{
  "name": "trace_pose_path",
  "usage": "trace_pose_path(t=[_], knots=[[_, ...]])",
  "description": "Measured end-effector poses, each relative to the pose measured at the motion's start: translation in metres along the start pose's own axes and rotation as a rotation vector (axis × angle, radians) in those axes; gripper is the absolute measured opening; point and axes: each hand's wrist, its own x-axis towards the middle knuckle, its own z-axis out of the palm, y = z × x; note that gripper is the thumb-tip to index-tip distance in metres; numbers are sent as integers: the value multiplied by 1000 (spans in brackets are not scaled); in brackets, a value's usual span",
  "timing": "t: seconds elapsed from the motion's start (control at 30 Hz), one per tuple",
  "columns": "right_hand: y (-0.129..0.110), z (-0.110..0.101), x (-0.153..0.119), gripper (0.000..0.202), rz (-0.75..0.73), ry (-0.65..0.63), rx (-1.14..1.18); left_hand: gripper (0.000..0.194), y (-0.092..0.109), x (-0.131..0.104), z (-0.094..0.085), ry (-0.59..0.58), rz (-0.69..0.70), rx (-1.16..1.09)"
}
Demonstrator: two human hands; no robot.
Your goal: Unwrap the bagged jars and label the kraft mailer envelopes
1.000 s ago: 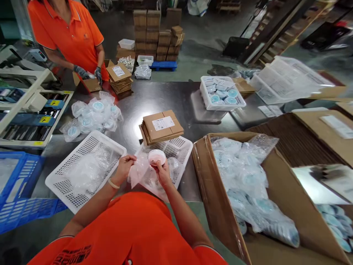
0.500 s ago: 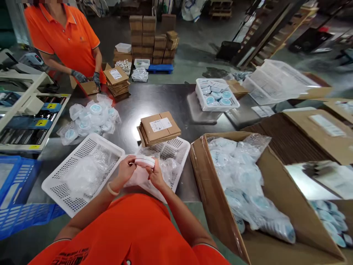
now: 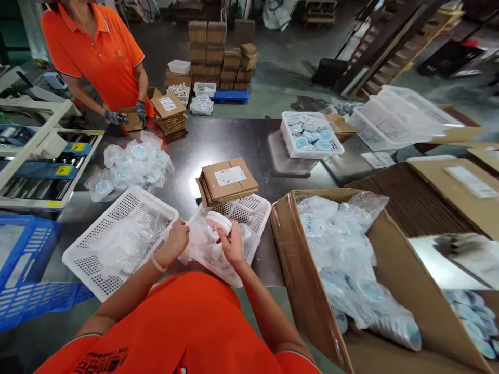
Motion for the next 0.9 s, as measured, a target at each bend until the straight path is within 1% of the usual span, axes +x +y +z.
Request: trace_pose_path(t=[0.1, 0.17, 0.2, 0.23, 0.3, 0.37, 0.4, 0.43, 0.47, 0.5, 0.57, 0.6, 0.63, 0.7, 0.73, 0.77, 0.83, 0.9], knots=[[-1, 17, -4, 50, -2, -155, 106, 26, -1, -1, 2, -40, 15, -30], [-1, 26, -3, 50, 22, -240, 103, 36, 0, 1, -1, -47, 34, -70], [-1, 29, -1, 47, 16, -264, 65, 40, 1, 1, -3, -41, 39, -98], [-1, 29, 1, 43, -16, -285, 3, 44, 2, 2, -6, -30, 41, -127], [-3, 25, 6, 30, -151, -341, -174, 48, 2, 2, -11, -11, 41, -175], [-5, 19, 7, 19, -281, -413, -408, 49, 3, 0, -12, -8, 43, -204], [-8, 16, 6, 19, -305, -427, -540, 50, 5, -1, -12, -16, 46, -211], [-11, 14, 5, 23, -298, -415, -674, 51, 8, -1, -10, -25, 52, -225], [-15, 11, 3, 31, -277, -383, -802, 53, 13, -1, -9, -34, 60, -243], [-19, 9, 2, 43, -260, -342, -915, 54, 18, 0, -7, -38, 73, -265], [-30, 0, 4, 67, -267, -276, -1064, 54, 33, 8, -4, -34, 108, -324], [-35, -7, 8, 68, -286, -267, -1103, 53, 41, 13, -3, -34, 130, -362], [-40, -14, 12, 60, -303, -268, -1127, 50, 49, 19, -1, -41, 157, -405], [-46, -33, 25, 30, -314, -250, -1140, 44, 63, 29, 5, -82, 221, -492], [-46, -43, 32, 21, -311, -218, -1132, 41, 67, 33, 9, -106, 255, -520], [-43, -51, 39, 21, -304, -178, -1111, 37, 68, 35, 13, -122, 286, -529], [-30, -63, 48, 22, -258, -121, -993, 28, 63, 39, 23, -107, 300, -489], [-9, -68, 52, 14, -157, -141, -790, 21, 48, 47, 31, -16, 221, -416]])
